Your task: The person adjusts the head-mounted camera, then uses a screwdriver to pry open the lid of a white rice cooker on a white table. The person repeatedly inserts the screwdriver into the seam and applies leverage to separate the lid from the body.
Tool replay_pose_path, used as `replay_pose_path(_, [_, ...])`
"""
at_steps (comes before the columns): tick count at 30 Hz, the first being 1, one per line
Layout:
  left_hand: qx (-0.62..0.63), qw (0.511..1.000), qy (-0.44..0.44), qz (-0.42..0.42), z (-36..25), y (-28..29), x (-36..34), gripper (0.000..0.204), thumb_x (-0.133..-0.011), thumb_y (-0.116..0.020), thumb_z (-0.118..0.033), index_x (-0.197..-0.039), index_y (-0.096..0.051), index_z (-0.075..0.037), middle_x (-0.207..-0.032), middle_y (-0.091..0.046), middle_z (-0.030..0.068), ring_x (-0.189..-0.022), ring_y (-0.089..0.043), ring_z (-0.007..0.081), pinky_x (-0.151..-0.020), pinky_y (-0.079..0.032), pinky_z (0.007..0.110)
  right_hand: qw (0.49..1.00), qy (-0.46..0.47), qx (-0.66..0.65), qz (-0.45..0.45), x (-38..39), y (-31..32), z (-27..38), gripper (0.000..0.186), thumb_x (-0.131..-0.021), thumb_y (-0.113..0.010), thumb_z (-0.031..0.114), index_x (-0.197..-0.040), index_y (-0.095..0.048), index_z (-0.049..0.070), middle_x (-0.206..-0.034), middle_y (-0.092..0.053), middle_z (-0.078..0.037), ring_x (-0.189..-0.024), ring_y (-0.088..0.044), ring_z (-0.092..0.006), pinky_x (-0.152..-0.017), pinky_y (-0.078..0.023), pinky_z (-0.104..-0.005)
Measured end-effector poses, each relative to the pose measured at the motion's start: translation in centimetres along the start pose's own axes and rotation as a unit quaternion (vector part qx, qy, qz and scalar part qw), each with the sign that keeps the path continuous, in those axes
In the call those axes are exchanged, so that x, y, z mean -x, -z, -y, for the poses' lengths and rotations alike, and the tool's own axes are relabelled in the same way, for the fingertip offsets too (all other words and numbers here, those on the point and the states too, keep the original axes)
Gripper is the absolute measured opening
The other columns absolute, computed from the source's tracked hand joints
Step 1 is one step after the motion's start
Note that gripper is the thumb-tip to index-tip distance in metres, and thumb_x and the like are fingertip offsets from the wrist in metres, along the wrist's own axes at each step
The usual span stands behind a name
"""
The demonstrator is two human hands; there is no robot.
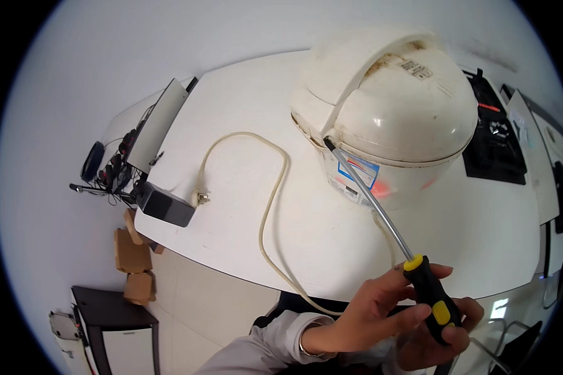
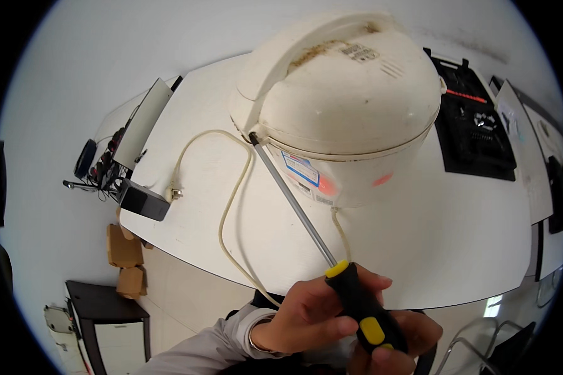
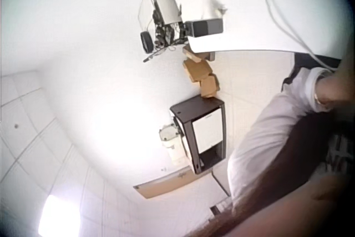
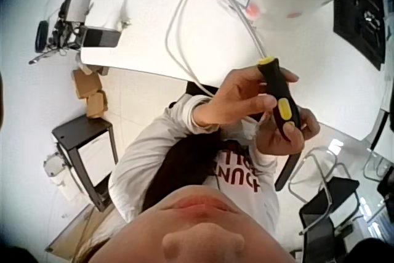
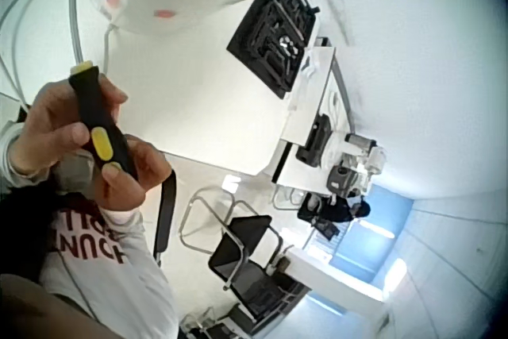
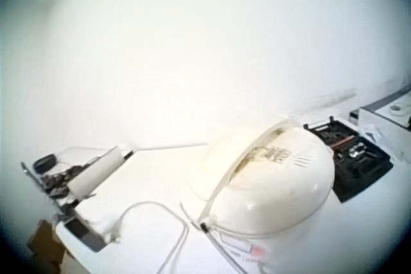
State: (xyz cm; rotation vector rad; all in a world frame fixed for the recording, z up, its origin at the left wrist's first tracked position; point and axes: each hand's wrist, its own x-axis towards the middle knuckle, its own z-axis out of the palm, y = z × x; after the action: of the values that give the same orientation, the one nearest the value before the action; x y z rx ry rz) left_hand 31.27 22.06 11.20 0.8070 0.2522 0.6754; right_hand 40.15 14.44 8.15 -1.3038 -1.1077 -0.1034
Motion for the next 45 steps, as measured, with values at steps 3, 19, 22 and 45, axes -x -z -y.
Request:
replay_pose_path(3, [-0.035, 0.999, -0.026, -0.009, 0.4, 0.1, -0.2, 0.042, -0.082, -0.056, -0.006, -0.119, -0.040, 0.004, -0.119, -0.046, 0.0131, -0.105, -0.048, 0.0178, -0.091, -0.037, 0.033, 0.999, -0.045, -0.014, -0.022, 0.3, -0.4, 0.2, 0.034, -0.077, -0.055, 0.007, -0.103, -0.037, 0.019, -0.107, -0.031, -0.015, -0.098, -0.043, -0.0236, -0.072, -0.048, -0.0294])
replay_pose_path(19, [-0.188, 0.971, -0.141, -0.032, 1.4, 0.8, -0.8, 0.041, -0.082, -0.059, -0.013, -0.118, -0.044, -0.001, -0.110, -0.054, 0.0090, -0.089, -0.054, 0.0116, -0.078, -0.044, 0.025, 0.999, -0.049, 0.013, -0.021, 0.0, -0.5, -0.3, 0.036, -0.074, -0.054, -0.001, -0.101, -0.036, 0.013, -0.090, -0.036, -0.015, -0.085, -0.041, -0.0208, -0.063, -0.039, -0.0251])
replay_pose_path(22, [-0.158, 0.978, -0.129, -0.028, 1.6, 0.9, -0.5, 0.043, -0.082, -0.059, -0.012, -0.120, -0.042, -0.001, -0.111, -0.054, 0.0100, -0.091, -0.054, 0.0125, -0.080, -0.044, 0.027, 0.999, -0.027, 0.018, -0.009, 0.4, -0.4, -0.6, 0.034, -0.075, -0.054, 0.001, -0.100, -0.036, 0.015, -0.090, -0.037, -0.014, -0.085, -0.041, -0.0213, -0.062, -0.040, -0.0259])
replay_pose_path(45, [0.068, 0.994, -0.081, 0.003, 1.3, 1.1, 1.0, 0.048, -0.080, -0.058, -0.013, -0.121, -0.037, 0.002, -0.106, -0.051, 0.0122, -0.100, -0.050, 0.0177, -0.087, -0.039, 0.031, 0.993, 0.109, 0.037, 0.016, 1.2, 0.7, -1.1, 0.027, -0.083, -0.056, 0.026, -0.101, -0.038, 0.016, -0.102, -0.041, -0.013, -0.084, -0.051, -0.0219, -0.063, -0.046, -0.0277])
